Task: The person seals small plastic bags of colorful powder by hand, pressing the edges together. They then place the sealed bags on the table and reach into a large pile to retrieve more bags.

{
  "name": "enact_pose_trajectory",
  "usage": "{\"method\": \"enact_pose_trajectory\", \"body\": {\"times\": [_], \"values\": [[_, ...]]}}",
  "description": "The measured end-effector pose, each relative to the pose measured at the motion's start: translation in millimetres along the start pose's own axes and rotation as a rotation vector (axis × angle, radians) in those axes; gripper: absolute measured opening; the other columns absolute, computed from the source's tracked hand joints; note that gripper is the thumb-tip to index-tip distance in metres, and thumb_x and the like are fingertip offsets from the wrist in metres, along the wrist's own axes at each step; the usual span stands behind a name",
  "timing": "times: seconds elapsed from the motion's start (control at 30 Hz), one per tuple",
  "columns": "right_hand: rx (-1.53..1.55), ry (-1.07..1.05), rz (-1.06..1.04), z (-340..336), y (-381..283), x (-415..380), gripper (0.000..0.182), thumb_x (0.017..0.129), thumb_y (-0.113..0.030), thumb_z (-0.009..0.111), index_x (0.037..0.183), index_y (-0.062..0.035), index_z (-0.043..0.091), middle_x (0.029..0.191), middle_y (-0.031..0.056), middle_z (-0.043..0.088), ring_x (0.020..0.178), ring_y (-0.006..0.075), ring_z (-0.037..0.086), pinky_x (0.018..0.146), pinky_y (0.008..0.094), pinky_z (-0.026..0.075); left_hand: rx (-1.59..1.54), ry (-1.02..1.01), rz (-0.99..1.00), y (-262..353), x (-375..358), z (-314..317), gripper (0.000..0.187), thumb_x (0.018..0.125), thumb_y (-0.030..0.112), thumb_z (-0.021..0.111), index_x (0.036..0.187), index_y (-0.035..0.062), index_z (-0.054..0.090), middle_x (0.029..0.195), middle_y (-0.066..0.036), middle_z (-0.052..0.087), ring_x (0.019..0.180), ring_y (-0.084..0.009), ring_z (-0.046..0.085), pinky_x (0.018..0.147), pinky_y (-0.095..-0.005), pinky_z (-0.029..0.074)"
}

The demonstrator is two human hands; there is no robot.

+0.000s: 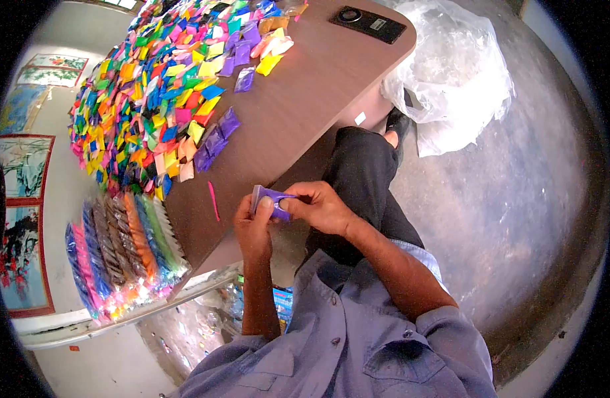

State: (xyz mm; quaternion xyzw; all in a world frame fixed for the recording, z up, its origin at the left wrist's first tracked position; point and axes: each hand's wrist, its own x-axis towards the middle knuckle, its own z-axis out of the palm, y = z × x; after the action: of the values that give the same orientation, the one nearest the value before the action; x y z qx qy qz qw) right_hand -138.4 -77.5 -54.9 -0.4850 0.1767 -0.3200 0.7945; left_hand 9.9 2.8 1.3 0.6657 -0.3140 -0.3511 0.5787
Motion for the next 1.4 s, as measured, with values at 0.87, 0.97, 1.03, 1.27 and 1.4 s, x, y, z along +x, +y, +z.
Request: {"method": "enact_pose_trajectory", "body": {"times": [0.87,0.97,1.03,1.27,1.4], "values": [[0.090,0.187,0.067,1.6,-9.9,8.5,0.013,0.100,-0.013,0.069,0.106,-0.0023,0.071,0.091,-0.0028,0.068,0.083,0.0045,0.060,0.075,0.0247,0.050,0.165,-0.105,0.027,-1.0,4.8,6.2,0.022,0.096,0.014,0.074,0.113,-0.0002,0.072,0.094,0.001,0.070,0.083,-0.0058,0.062,0.073,-0.0223,0.049],[0.086,0.154,-0.005,-2.3,2.7,8.7,0.014,0.100,-0.014,0.069,0.106,-0.0015,0.071,0.092,-0.0026,0.068,0.086,0.0048,0.060,0.077,0.0249,0.050,0.372,-0.191,0.023,0.7,1.1,2.5,0.026,0.097,0.012,0.073,0.119,-0.0021,0.070,0.099,0.000,0.070,0.091,-0.0062,0.063,0.080,-0.0222,0.051],[0.078,0.154,-0.032,-3.0,4.4,9.3,0.013,0.100,-0.014,0.069,0.106,-0.0015,0.071,0.092,-0.0026,0.068,0.086,0.0050,0.060,0.077,0.0251,0.051,0.354,-0.183,-0.004,5.0,-1.8,6.3,0.026,0.097,0.011,0.072,0.119,-0.0024,0.070,0.099,0.000,0.070,0.091,-0.0065,0.064,0.081,-0.0226,0.051],[0.160,0.252,0.000,-2.6,0.2,7.7,0.013,0.101,-0.013,0.069,0.105,-0.0012,0.071,0.092,-0.0024,0.068,0.086,0.0055,0.060,0.078,0.0253,0.051,0.152,-0.243,-0.064,2.2,-5.7,12.1,0.020,0.098,0.012,0.071,0.113,-0.0022,0.070,0.097,-0.002,0.071,0.084,-0.0077,0.065,0.076,-0.0230,0.053],[0.197,0.231,0.033,-0.3,-3.5,7.5,0.014,0.101,-0.015,0.068,0.106,-0.0019,0.071,0.092,-0.0029,0.068,0.085,0.0053,0.060,0.078,0.0249,0.051,0.179,-0.212,-0.059,-6.6,-5.5,9.7,0.017,0.099,0.013,0.070,0.108,-0.0011,0.070,0.092,-0.002,0.071,0.081,-0.0076,0.064,0.074,-0.0233,0.053]]}}
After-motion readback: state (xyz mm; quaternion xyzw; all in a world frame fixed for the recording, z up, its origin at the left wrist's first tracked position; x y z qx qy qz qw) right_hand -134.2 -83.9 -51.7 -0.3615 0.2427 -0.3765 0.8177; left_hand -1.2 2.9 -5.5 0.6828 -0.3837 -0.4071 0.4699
